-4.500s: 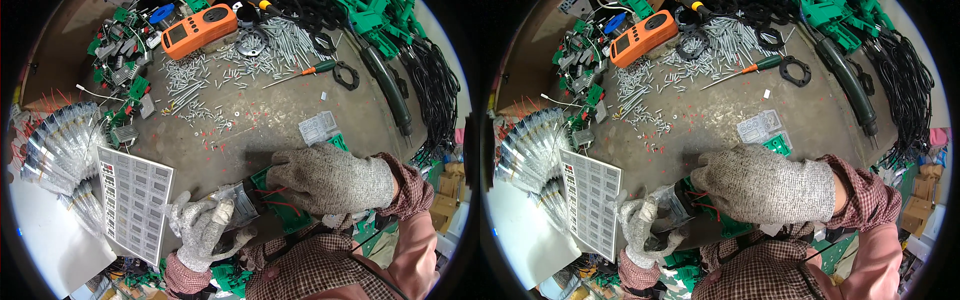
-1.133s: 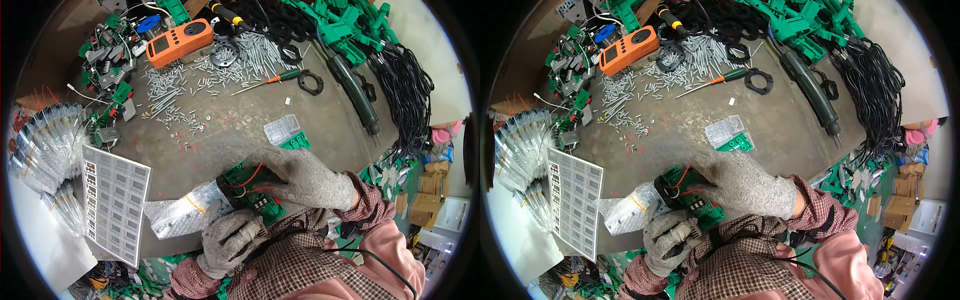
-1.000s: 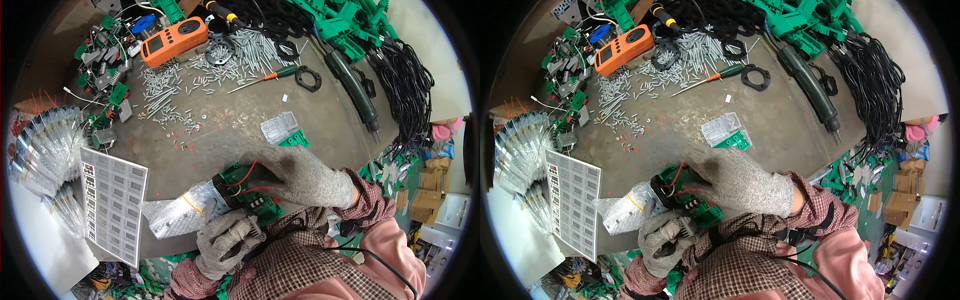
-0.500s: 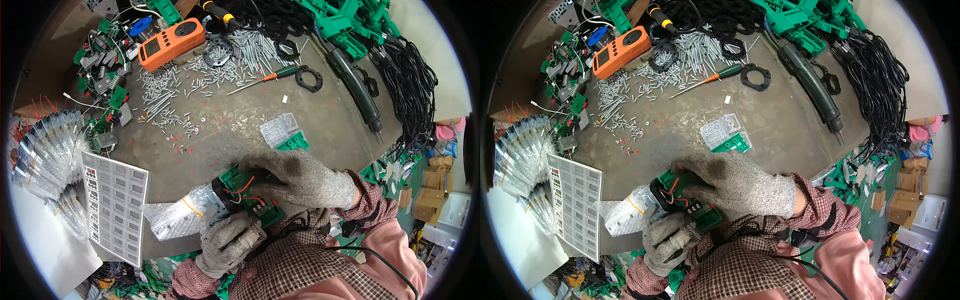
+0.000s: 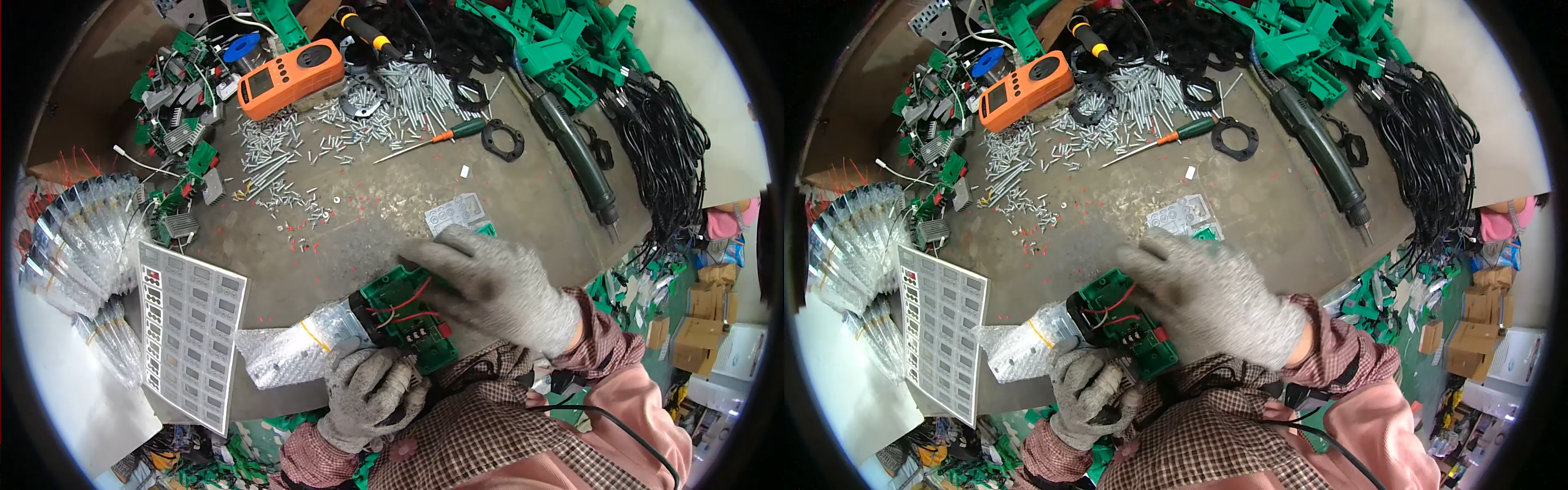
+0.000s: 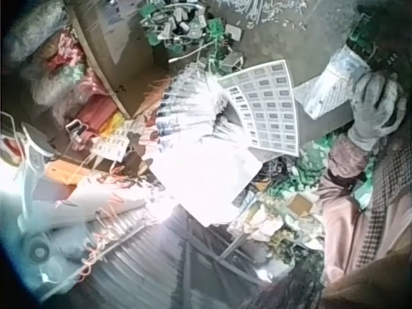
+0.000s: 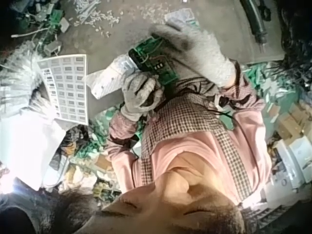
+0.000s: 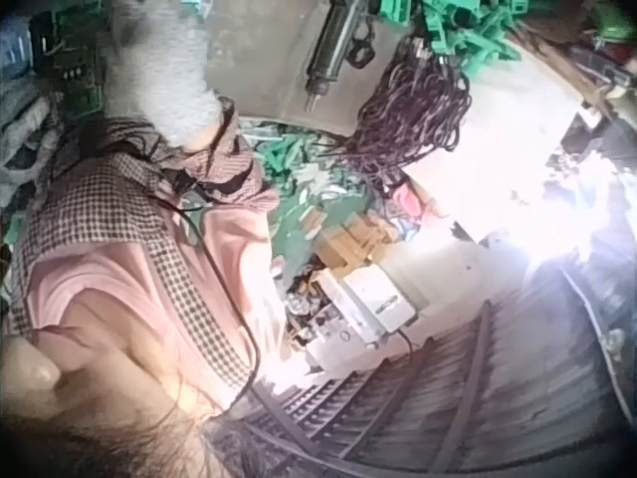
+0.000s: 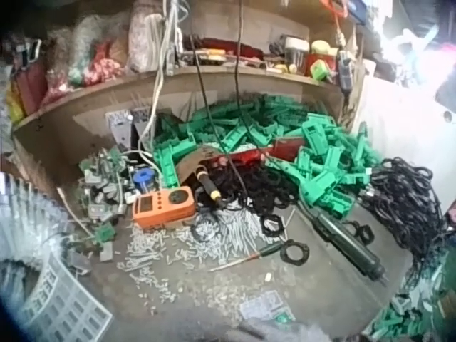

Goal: The recorder is assembling green plastic housings for electronic devices, installing circuit boards, and using an electric screwdriver.

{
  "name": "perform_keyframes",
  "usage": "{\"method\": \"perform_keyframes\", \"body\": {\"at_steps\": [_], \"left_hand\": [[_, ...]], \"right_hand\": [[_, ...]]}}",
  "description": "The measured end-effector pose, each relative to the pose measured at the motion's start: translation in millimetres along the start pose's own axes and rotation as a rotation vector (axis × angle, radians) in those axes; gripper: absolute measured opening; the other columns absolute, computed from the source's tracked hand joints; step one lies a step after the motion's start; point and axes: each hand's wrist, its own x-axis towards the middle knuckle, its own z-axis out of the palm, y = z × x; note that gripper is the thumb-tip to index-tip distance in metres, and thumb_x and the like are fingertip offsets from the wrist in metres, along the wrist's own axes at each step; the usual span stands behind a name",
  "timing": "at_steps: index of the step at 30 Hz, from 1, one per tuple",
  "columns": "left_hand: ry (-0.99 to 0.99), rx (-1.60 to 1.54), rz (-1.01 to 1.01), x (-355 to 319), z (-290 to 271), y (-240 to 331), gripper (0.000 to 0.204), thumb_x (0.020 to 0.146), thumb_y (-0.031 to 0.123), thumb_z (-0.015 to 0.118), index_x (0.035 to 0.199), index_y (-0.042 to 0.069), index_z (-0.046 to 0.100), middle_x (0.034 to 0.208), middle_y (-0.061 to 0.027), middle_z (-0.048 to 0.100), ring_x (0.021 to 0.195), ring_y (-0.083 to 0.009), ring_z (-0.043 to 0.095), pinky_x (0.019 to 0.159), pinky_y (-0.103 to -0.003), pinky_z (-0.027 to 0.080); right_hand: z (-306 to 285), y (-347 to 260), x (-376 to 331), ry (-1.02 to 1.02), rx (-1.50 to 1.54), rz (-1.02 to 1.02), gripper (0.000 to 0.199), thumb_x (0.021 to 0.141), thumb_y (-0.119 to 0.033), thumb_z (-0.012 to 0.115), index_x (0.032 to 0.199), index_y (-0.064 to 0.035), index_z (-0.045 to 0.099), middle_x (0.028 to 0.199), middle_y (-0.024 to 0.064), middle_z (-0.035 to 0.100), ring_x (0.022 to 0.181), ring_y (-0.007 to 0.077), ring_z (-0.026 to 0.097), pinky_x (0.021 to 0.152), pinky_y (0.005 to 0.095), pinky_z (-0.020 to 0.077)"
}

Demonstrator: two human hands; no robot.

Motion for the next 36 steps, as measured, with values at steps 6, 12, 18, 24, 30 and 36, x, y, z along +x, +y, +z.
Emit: {"method": "perform_keyframes", "body": {"at_steps": [6, 12, 18, 24, 30, 36], "left_hand": [[-0.094, -0.090, -0.062, 53, -31, 15, 0.020, 0.080, 0.025, 0.078, 0.093, 0.011, 0.072, 0.101, -0.0041, 0.067, 0.097, -0.0259, 0.061, 0.093, -0.046, 0.046], [-0.242, 0.096, 0.095, 101, 27, 20, 0.077, 0.099, 0.056, 0.054, 0.152, 0.002, 0.043, 0.160, -0.0206, 0.036, 0.145, -0.0418, 0.036, 0.121, -0.059, 0.023], [-0.249, -0.053, -0.149, 73, -48, -17, 0.121, 0.067, 0.064, 0.087, 0.154, 0.000, 0.034, 0.137, -0.0208, 0.051, 0.132, -0.0362, 0.049, 0.123, -0.055, 0.020], [-0.429, 0.098, 0.023, 74, -32, -26, 0.117, 0.068, 0.079, 0.073, 0.152, 0.003, 0.042, 0.133, -0.0182, 0.055, 0.130, -0.0326, 0.050, 0.122, -0.062, 0.019], [-0.445, 0.081, 0.048, 77, -25, -29, 0.121, 0.062, 0.076, 0.080, 0.150, 0.001, 0.045, 0.127, -0.0183, 0.063, 0.123, -0.0375, 0.057, 0.121, -0.057, 0.027], [-0.469, 0.031, 0.177, 81, -24, -34, 0.107, 0.071, 0.070, 0.078, 0.152, 0.008, 0.046, 0.128, -0.0120, 0.065, 0.124, -0.0353, 0.058, 0.118, -0.059, 0.031]], "right_hand": [[21, 50, -9, 0.050, 0.007, -0.409, 0.036, 0.088, -0.012, 0.066, 0.124, -0.0123, 0.068, 0.127, 0.0069, 0.064, 0.122, 0.0319, 0.056, 0.106, 0.0480, 0.0429], [31, 59, -35, 0.160, 0.085, -0.394, 0.043, 0.086, -0.016, 0.067, 0.128, -0.0116, 0.064, 0.133, 0.0168, 0.058, 0.126, 0.0386, 0.053, 0.106, 0.0526, 0.0425], [25, 64, -44, 0.425, 0.007, -0.502, 0.035, 0.084, -0.017, 0.072, 0.119, -0.0110, 0.069, 0.129, 0.0137, 0.061, 0.124, 0.0381, 0.055, 0.105, 0.0534, 0.0450], [38, 52, -46, 0.385, -0.036, -0.510, 0.032, 0.078, -0.020, 0.078, 0.108, -0.0156, 0.070, 0.126, 0.0053, 0.064, 0.123, 0.0329, 0.056, 0.109, 0.0574, 0.0392], [46, 39, -43, 0.371, 0.088, -0.389, 0.029, 0.075, -0.022, 0.082, 0.102, -0.0153, 0.071, 0.123, 0.0042, 0.065, 0.127, 0.0305, 0.053, 0.112, 0.0581, 0.0358], [44, 42, -47, 0.380, -0.037, -0.436, 0.028, 0.077, -0.020, 0.080, 0.102, -0.0136, 0.070, 0.118, 0.0041, 0.065, 0.124, 0.0301, 0.056, 0.113, 0.0591, 0.0349]]}}
